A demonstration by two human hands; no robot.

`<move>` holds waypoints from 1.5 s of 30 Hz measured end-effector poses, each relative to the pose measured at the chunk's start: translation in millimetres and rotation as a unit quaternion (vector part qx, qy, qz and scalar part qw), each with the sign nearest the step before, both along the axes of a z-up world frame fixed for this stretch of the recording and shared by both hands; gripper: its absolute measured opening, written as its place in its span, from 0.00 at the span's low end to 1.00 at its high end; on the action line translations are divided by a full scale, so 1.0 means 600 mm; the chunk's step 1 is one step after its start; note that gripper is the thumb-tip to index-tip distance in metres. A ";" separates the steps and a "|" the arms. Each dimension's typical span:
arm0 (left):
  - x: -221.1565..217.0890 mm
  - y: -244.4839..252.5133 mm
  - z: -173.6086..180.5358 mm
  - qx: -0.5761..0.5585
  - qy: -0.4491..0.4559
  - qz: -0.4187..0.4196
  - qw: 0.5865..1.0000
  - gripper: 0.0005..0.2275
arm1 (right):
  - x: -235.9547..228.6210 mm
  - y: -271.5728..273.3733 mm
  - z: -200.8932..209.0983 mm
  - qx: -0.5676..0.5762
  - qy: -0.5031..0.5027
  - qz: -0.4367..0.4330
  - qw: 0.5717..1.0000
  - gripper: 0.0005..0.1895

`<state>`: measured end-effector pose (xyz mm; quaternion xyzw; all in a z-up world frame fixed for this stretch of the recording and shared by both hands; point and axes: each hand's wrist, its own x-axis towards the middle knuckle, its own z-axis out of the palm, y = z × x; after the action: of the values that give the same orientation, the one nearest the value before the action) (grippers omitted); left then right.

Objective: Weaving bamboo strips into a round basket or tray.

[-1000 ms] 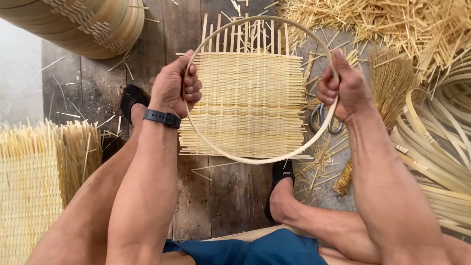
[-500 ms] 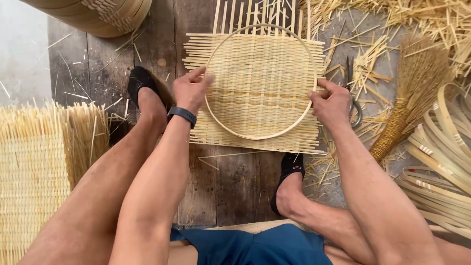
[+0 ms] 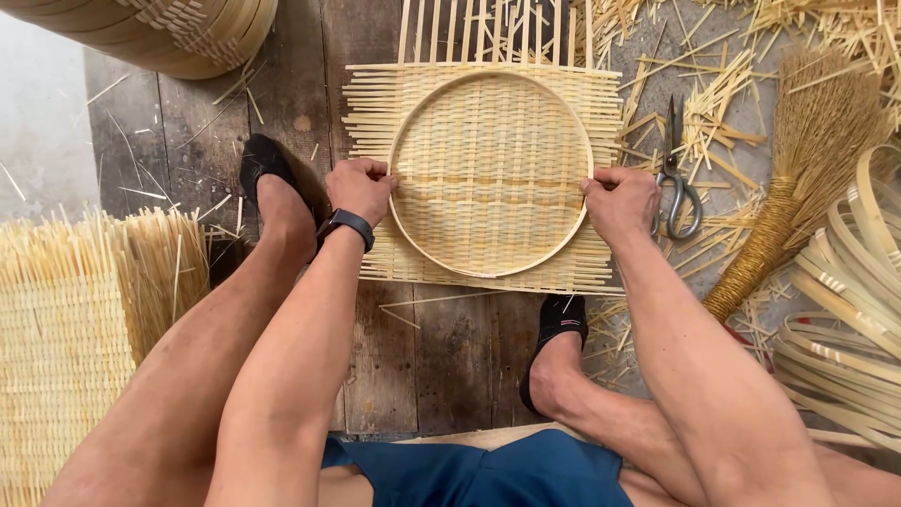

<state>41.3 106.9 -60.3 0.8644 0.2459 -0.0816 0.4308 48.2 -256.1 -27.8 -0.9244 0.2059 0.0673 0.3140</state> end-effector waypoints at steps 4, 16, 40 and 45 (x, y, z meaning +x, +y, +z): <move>-0.009 -0.008 0.000 0.019 0.009 0.005 1.000 0.08 | -0.009 -0.004 0.000 0.005 0.016 -0.010 1.000 0.13; -0.004 0.000 -0.022 -0.020 0.021 0.038 0.999 0.08 | -0.008 -0.005 -0.009 0.041 -0.003 -0.005 0.999 0.13; 0.002 0.058 -0.077 -0.229 0.057 0.027 0.971 0.08 | 0.035 -0.089 -0.085 0.109 0.045 0.060 0.991 0.14; 0.050 0.058 -0.029 -0.325 0.077 0.039 0.942 0.08 | 0.054 -0.050 0.001 0.185 0.066 0.052 0.979 0.15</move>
<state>71.6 141.9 -77.5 0.6584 0.2718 -0.2070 0.6706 80.8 -286.0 -27.0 -0.8533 0.1616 0.1812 0.4615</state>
